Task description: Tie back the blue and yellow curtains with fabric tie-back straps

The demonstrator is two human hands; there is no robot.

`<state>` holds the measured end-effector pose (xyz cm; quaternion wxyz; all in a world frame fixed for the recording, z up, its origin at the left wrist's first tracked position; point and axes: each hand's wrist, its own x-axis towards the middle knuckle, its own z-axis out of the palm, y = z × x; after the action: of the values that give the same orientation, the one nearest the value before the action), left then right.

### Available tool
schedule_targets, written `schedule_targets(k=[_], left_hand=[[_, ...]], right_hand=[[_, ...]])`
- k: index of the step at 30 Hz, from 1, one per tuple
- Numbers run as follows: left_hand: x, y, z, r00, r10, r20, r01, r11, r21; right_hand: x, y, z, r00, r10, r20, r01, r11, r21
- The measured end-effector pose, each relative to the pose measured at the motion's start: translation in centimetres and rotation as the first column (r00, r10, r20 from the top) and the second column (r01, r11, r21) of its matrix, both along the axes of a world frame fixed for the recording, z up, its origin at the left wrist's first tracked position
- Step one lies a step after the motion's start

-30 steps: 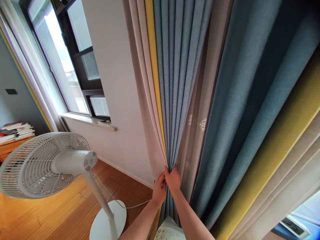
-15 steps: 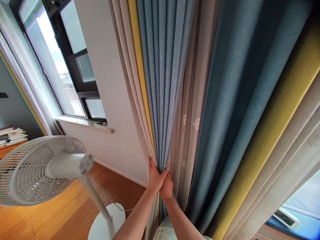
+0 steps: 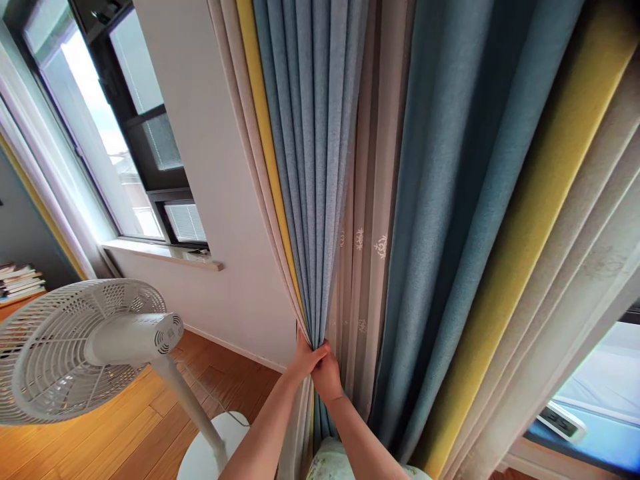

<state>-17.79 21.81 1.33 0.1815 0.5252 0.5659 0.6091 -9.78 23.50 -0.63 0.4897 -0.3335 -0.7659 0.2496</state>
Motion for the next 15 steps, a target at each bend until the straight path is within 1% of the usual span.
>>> schedule_targets(k=[2, 4, 5, 7, 9, 10, 11, 12, 13, 15], left_hand=[[0.2, -0.3, 0.6, 1.0, 0.013, 0.0, -0.013, 0.999, -0.036], [0.3, -0.6, 1.1, 1.0, 0.021, -0.017, -0.022, 0.997, -0.068], [0.4, -0.8, 1.3, 0.999, 0.042, -0.023, -0.044, 0.995, -0.089], [0.5, -1.2, 1.5, 0.99, 0.139, -0.027, -0.141, 0.98, -0.141], [0.6, -1.4, 1.7, 0.968, 0.247, -0.039, -0.25, 0.95, -0.189], [0.5, -1.5, 1.8, 0.957, 0.285, -0.053, -0.29, 0.936, -0.198], [0.4, -1.5, 1.8, 0.949, 0.306, -0.071, -0.314, 0.929, -0.196], [0.3, -1.6, 1.9, 0.948, 0.306, -0.09, -0.318, 0.929, -0.187], [0.2, -1.6, 2.0, 0.949, 0.296, -0.107, -0.311, 0.934, -0.178], [-0.1, -1.8, 2.0, 0.957, 0.261, -0.126, -0.28, 0.945, -0.167]], right_hand=[[0.1, -0.3, 0.0, 0.997, 0.07, 0.021, -0.068, 0.995, -0.077], [0.4, -0.6, 0.0, 0.996, 0.076, 0.039, -0.072, 0.992, -0.099], [0.6, -0.8, 0.0, 0.995, 0.083, 0.05, -0.078, 0.992, -0.101], [1.2, -1.0, -0.1, 0.987, 0.143, 0.077, -0.135, 0.986, -0.097], [1.9, -0.9, -0.1, 0.961, 0.258, 0.1, -0.25, 0.965, -0.082], [2.2, -0.6, -0.1, 0.945, 0.311, 0.102, -0.305, 0.95, -0.071], [2.5, -0.2, -0.1, 0.937, 0.337, 0.087, -0.333, 0.941, -0.059], [2.6, 0.3, -0.2, 0.943, 0.33, 0.051, -0.327, 0.943, -0.054], [2.6, 0.9, -0.2, 0.959, 0.284, -0.005, -0.284, 0.957, -0.062], [2.3, 2.3, -0.2, 0.985, 0.105, -0.133, -0.122, 0.985, -0.125]])
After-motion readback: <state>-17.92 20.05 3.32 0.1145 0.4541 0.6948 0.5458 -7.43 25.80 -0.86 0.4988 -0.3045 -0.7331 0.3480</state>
